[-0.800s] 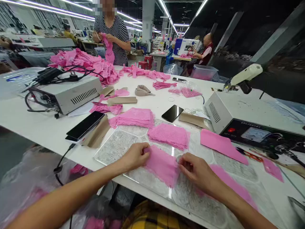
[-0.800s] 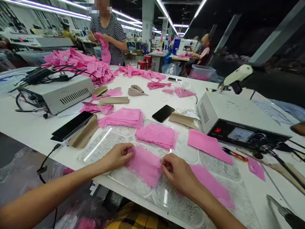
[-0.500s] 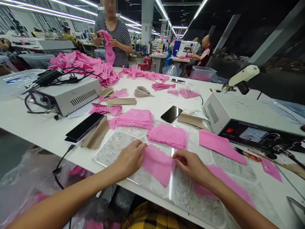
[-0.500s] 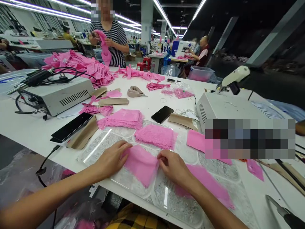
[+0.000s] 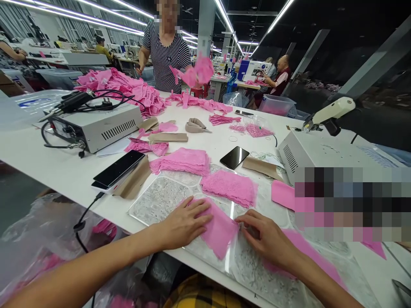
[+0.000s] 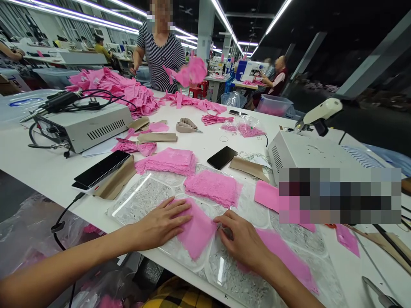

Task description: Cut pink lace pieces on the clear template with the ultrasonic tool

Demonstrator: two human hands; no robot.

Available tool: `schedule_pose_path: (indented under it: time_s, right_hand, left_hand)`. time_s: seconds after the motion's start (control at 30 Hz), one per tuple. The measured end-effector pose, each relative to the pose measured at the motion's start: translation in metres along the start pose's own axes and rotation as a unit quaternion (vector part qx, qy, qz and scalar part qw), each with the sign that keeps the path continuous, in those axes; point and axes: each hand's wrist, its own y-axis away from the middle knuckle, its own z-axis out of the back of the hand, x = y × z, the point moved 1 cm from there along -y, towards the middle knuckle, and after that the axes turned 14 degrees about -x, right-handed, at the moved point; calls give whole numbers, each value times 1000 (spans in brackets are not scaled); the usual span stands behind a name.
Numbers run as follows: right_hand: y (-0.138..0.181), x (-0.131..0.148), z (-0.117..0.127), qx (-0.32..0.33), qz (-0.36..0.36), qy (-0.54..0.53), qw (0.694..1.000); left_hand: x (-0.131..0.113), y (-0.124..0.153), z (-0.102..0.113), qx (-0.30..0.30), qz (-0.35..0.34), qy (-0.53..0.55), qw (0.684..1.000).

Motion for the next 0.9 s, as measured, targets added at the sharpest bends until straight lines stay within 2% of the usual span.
schedule_pose_path:
  time_s: [0.27, 0.5, 0.7, 0.9]
  right_hand:
    - [6, 0, 2, 12, 27, -1, 1000]
    - [19, 8, -4, 6, 142, -13, 990]
    - [34, 13, -4, -65, 182, -17, 981]
    - [43, 39, -27, -127, 260, -8, 957]
  left_hand:
    - [-13, 8, -9, -17, 41, -71, 997]
    - [-12, 4, 2, 13, 41, -42, 998]
    - [-3, 4, 12, 18, 23, 27, 999]
    - [6, 6, 19, 17, -5, 35, 999]
